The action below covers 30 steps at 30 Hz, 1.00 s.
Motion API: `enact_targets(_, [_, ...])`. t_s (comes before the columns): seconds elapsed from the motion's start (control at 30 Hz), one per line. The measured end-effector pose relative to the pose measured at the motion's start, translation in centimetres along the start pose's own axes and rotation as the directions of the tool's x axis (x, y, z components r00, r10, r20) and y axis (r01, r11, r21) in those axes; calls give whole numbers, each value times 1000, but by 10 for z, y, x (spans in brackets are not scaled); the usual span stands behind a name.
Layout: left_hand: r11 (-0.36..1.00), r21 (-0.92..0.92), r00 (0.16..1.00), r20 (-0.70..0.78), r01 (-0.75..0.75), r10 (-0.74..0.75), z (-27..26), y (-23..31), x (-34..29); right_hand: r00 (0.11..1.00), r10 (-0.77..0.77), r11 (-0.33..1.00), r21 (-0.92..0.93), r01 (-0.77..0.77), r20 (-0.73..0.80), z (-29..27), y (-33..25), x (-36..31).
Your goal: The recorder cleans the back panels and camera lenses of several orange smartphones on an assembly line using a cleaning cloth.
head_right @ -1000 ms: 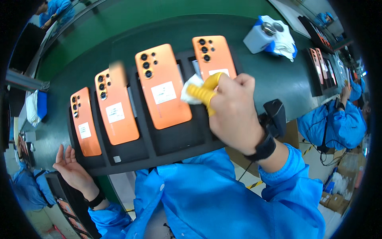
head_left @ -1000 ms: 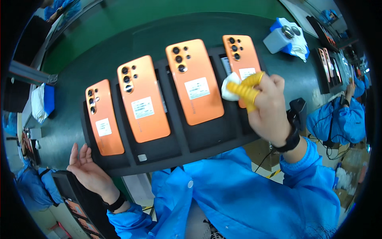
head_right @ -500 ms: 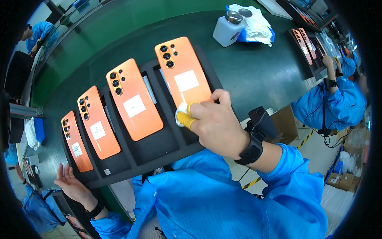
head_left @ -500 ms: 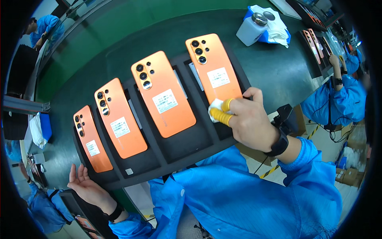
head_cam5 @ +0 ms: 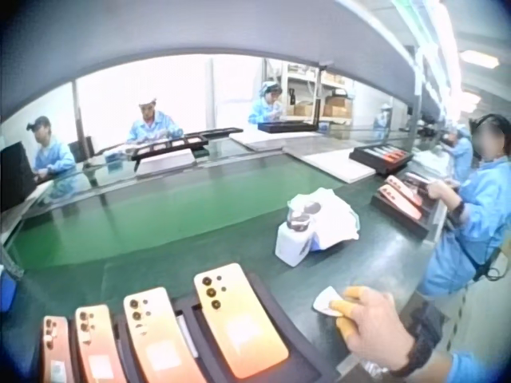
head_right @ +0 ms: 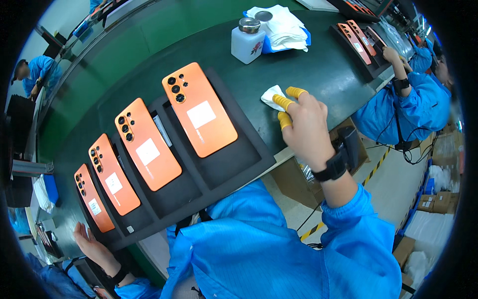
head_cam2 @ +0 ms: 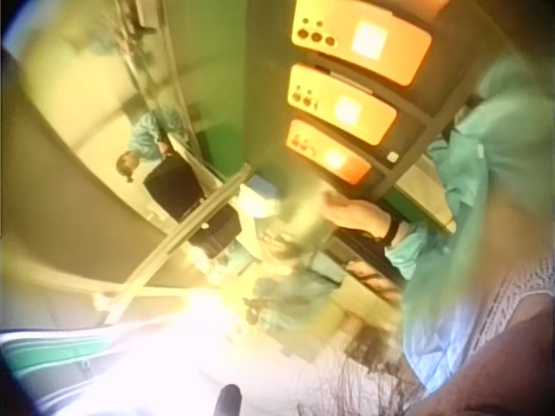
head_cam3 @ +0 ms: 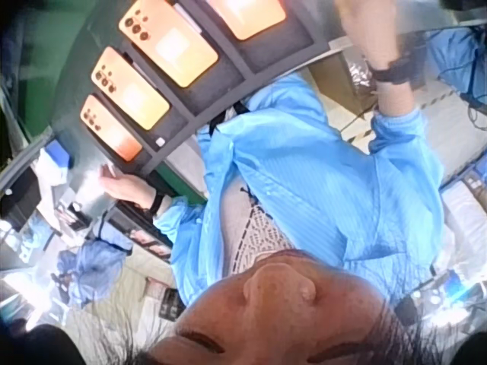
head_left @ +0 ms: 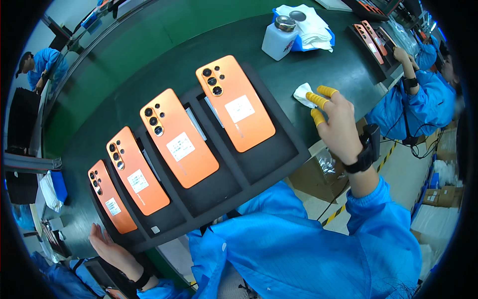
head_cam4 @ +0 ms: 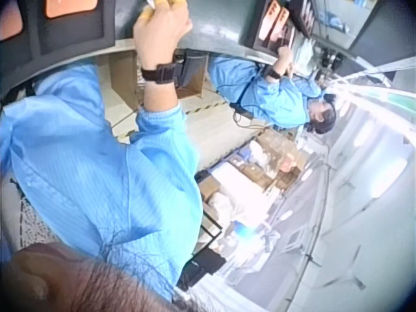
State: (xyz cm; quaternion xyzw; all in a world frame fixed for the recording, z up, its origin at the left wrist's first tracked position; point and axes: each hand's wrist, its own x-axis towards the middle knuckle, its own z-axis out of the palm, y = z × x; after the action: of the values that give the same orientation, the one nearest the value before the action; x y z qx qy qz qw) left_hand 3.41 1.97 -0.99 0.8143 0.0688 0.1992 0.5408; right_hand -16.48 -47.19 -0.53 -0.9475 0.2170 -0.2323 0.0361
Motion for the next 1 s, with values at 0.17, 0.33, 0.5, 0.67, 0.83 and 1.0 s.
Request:
enact_targets(0.17, [942,3,894,316,335,-319,-35,-11,32,997,76,994,80,-76,1,-17,-45,-3])
enact_targets(0.33, [945,223,885,351,238,-306,-13,-2,28,969,167,921,321,-219,183,12,-62,-7])
enact_targets(0.5, [930,197,853,374,311,-364,-25,4,9,975,100,923,347,-164,196,-4,-61,-27])
enact_targets(0.67, [906,-19,848,360,423,-388,-37,1,-3,978,124,917,357,-178,169,-6,-64,-39])
enact_targets(0.83, [864,-177,861,303,472,-408,-38,5,-9,973,145,901,383,-205,179,-3,-68,-39])
enact_targets(1.0, [850,-232,864,309,474,-397,-37,5,-13,976,156,902,382,-203,150,-1,-65,-43])
